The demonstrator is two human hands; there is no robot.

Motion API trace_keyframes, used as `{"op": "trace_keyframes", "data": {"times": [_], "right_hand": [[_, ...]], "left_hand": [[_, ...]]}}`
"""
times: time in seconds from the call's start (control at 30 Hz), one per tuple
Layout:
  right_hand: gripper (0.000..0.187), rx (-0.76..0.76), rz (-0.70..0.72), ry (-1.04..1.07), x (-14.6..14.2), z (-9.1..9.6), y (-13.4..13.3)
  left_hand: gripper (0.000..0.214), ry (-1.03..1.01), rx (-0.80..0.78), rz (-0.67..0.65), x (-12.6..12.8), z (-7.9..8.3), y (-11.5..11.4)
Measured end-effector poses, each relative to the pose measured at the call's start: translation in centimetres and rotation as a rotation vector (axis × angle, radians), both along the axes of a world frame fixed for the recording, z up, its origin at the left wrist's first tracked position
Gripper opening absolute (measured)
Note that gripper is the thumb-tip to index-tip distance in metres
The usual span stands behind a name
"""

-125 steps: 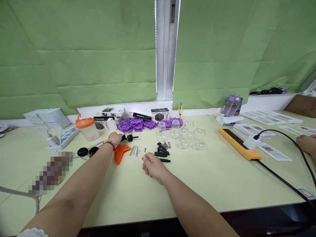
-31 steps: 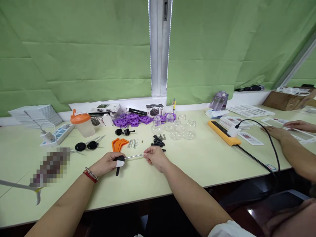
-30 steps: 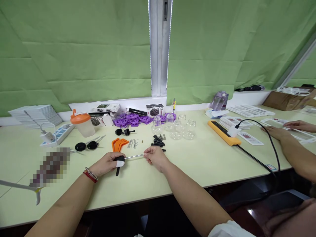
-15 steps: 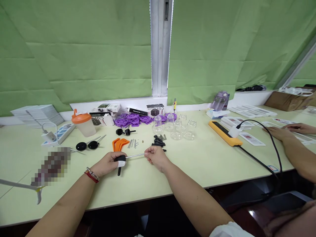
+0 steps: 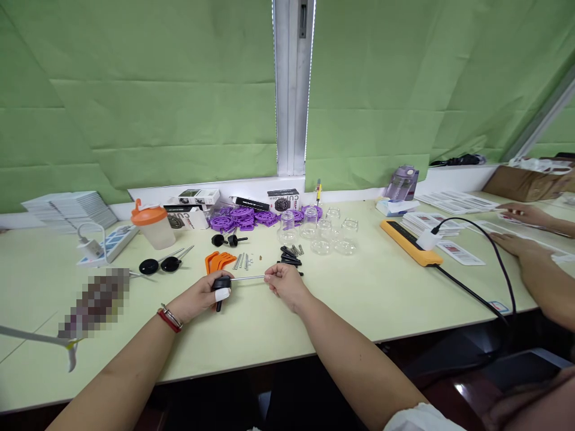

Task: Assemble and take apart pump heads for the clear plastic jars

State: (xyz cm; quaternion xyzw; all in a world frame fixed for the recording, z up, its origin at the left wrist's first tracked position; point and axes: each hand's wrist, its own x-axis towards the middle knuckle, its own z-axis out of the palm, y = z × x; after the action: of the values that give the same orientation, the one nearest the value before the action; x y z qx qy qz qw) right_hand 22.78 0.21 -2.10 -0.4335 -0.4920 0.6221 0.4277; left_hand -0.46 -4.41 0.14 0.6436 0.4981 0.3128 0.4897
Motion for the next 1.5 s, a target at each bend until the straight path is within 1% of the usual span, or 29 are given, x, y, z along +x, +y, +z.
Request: {"op": "trace_keyframes", "data": {"times": [0.17, 0.3, 0.4, 0.6, 0.87, 1.13, 1.5], "right_hand": [[0.026, 0.002, -0.003, 0.045, 0.1, -0.4, 0.3], [0.023, 0.004, -0.007, 0.049, 0.1, -0.4, 0.3], [0.019, 0.001, -0.006, 0.029, 0.0, -0.3, 0.2], [0.014, 0.012, -0.012, -0.005, -0.3, -0.5, 0.1], [0.014, 0.007, -0.012, -0.062, -0.4, -0.3, 0.1], [0.016, 0.03, 0.0, -0.13, -0.4, -0.5, 0.3], [0.031, 0.112, 0.05, -0.166, -0.3, -1.2, 0.5]], "left_hand": [[0.041, -0.074, -0.01, 0.023, 0.1, -0.1, 0.1], [0.044, -0.104, -0.046, 0.114, 0.7, 0.1, -0.1], [0.041, -0.094, -0.035, 0.14, 0.9, 0.2, -0.2], [0.038, -0.089, -0.019, 0.144, 0.8, -0.1, -0.1], [0.038, -0.084, -0.004, 0.13, 0.6, -0.3, 0.0], [0.039, -0.097, -0.01, 0.137, 0.6, -0.3, -0.1], [0.041, -0.082, -0.021, 0.145, 0.7, -0.4, -0.1]]}}
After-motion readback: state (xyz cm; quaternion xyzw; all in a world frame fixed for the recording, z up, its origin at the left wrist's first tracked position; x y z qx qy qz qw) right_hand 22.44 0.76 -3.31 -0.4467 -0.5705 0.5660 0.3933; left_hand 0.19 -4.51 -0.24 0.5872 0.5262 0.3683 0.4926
